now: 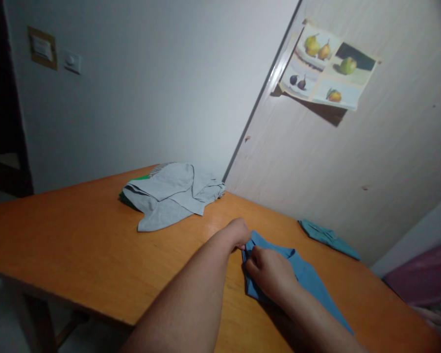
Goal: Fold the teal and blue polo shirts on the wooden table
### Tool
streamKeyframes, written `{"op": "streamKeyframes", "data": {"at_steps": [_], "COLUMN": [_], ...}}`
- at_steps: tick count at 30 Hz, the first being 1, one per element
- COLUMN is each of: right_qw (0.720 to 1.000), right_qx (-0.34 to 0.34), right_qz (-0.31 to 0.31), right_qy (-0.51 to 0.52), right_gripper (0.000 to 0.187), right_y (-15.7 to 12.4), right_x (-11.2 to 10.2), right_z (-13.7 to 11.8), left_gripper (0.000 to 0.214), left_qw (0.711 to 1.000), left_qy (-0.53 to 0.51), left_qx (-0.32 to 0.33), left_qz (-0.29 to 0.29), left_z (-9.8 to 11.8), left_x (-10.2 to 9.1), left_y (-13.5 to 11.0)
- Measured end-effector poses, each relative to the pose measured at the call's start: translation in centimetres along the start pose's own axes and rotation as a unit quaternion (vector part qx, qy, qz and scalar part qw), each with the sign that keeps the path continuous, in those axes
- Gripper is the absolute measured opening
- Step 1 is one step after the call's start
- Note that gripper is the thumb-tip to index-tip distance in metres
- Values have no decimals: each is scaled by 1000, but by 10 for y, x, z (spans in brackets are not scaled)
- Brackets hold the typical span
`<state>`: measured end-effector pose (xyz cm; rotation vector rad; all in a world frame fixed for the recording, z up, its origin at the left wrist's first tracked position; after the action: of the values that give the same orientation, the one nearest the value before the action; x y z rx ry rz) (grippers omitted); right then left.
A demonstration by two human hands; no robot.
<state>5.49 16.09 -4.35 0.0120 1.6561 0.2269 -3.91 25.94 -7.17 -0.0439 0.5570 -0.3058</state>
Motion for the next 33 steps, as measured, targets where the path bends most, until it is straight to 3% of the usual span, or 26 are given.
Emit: {"op": "streamKeyframes", "data": {"at_steps": [2,5,11,18,24,33], "right_qw": [1000,1000,998,992,984,992], "right_qx": [-2,-4,-18,-39,-31,-41], "right_qz": [4,9,9,5,-11,-33], "right_qy": [1,14,59,119,172,117], "right_gripper": [21,21,21,26,17,37], "right_y": [-1,-3,-7,-7,-7,-14], "right_x": [0,-1,-1,-3,-4,-7], "right_z": [-1,-2,-3,0,10,3], "left_gripper": [4,9,8,44,35,16], "left_qw": [1000,999,1000,993,976,953], "left_qy": [-15,-39,-31,86,166,214], "left_qx": [3,5,-1,30,74,105], "left_qz": [-13,-23,4,81,121,188], "left_z": [3,6,5,0,4,-1], "left_x": [0,-2,-7,-8,-14,-24], "left_y": [0,-1,-1,-4,-6,9]}}
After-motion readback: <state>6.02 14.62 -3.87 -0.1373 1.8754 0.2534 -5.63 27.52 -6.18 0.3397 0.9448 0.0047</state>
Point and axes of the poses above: each hand's wrist, its own y-axis towards the middle knuckle, its own x-axis out of the palm, z = x × y, the point moved 4 cm from there along y, towards the middle knuckle, and after that the axes turned 10 degrees about y, right-handed, at the moved point
